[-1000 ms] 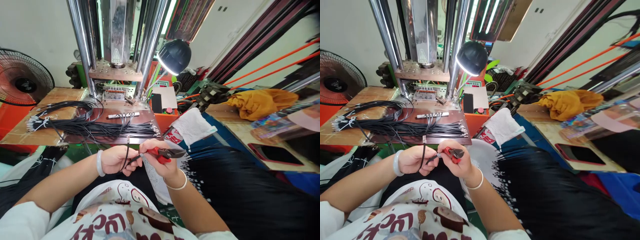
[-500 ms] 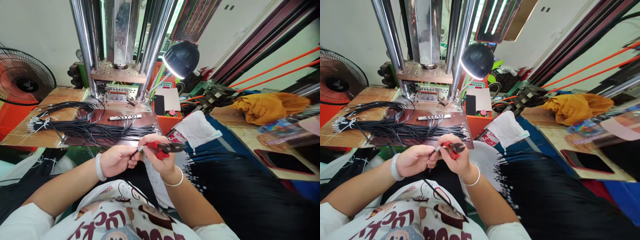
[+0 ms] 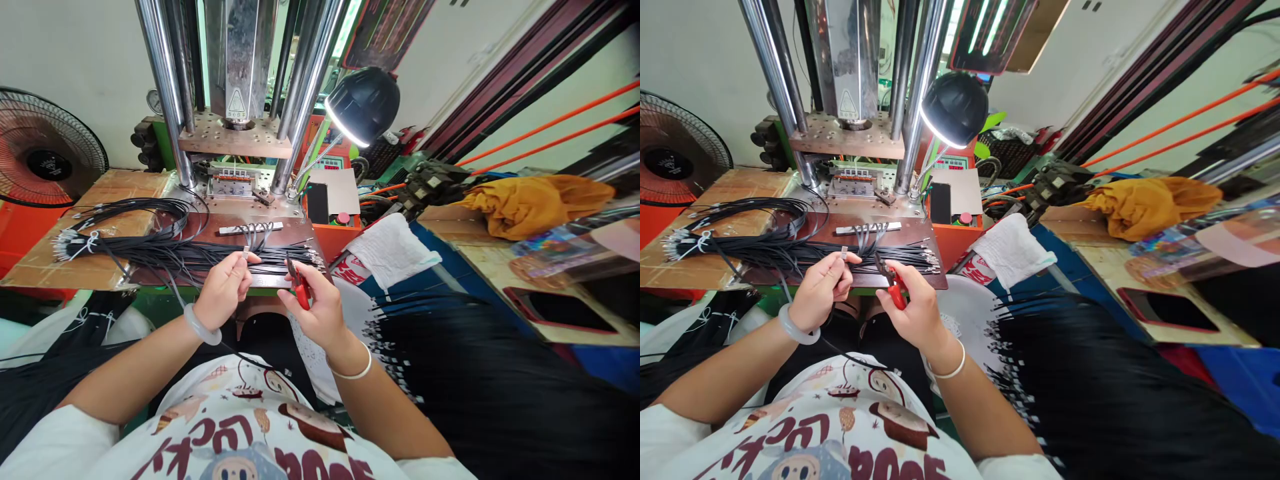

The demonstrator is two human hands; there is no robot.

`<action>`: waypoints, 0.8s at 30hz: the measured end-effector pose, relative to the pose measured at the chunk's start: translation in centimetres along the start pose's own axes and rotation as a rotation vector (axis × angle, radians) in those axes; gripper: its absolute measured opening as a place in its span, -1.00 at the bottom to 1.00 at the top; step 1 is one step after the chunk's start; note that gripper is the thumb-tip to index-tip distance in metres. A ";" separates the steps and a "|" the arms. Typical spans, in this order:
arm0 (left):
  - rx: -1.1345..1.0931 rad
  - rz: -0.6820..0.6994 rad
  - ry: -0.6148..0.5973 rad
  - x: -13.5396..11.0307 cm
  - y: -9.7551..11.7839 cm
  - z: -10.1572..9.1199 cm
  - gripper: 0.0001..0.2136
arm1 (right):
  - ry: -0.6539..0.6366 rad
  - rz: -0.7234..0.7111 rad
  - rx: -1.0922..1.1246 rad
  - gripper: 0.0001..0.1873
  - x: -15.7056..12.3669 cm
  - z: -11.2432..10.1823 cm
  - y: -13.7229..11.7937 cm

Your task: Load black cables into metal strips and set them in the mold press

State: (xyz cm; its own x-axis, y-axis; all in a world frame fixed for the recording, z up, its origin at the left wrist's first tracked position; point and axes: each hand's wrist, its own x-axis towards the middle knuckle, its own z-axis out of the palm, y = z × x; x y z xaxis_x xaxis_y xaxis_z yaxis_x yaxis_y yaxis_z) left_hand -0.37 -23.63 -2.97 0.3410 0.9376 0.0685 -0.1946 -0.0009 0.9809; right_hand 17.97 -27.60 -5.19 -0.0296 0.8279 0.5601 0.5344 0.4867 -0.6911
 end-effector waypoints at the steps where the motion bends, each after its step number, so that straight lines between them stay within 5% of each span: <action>1: -0.088 -0.051 -0.012 0.0 0.4 0.0 -0.74 | 0.003 -0.057 -0.053 -0.55 0.1 -0.1 -0.1; 5: -0.334 -0.239 -0.058 -0.3 1.8 0.2 -0.76 | 0.020 -0.235 -0.293 -0.41 0.6 -0.1 -0.2; 10: -0.506 -0.380 -0.104 -0.7 2.3 0.2 -0.73 | 0.025 -0.292 -0.580 -0.30 0.5 0.7 -0.4; 24: -0.483 -0.318 -0.082 -1.0 1.2 1.3 -0.71 | 0.054 -0.300 -0.618 -0.35 -0.2 1.3 0.0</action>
State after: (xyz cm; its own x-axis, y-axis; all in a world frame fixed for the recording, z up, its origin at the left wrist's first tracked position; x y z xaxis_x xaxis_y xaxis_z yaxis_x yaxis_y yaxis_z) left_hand 0.23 -24.97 -1.58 0.5180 0.8355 -0.1831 -0.4614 0.4532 0.7627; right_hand 16.87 -27.45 -5.87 -0.2182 0.6590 0.7198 0.8937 0.4312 -0.1239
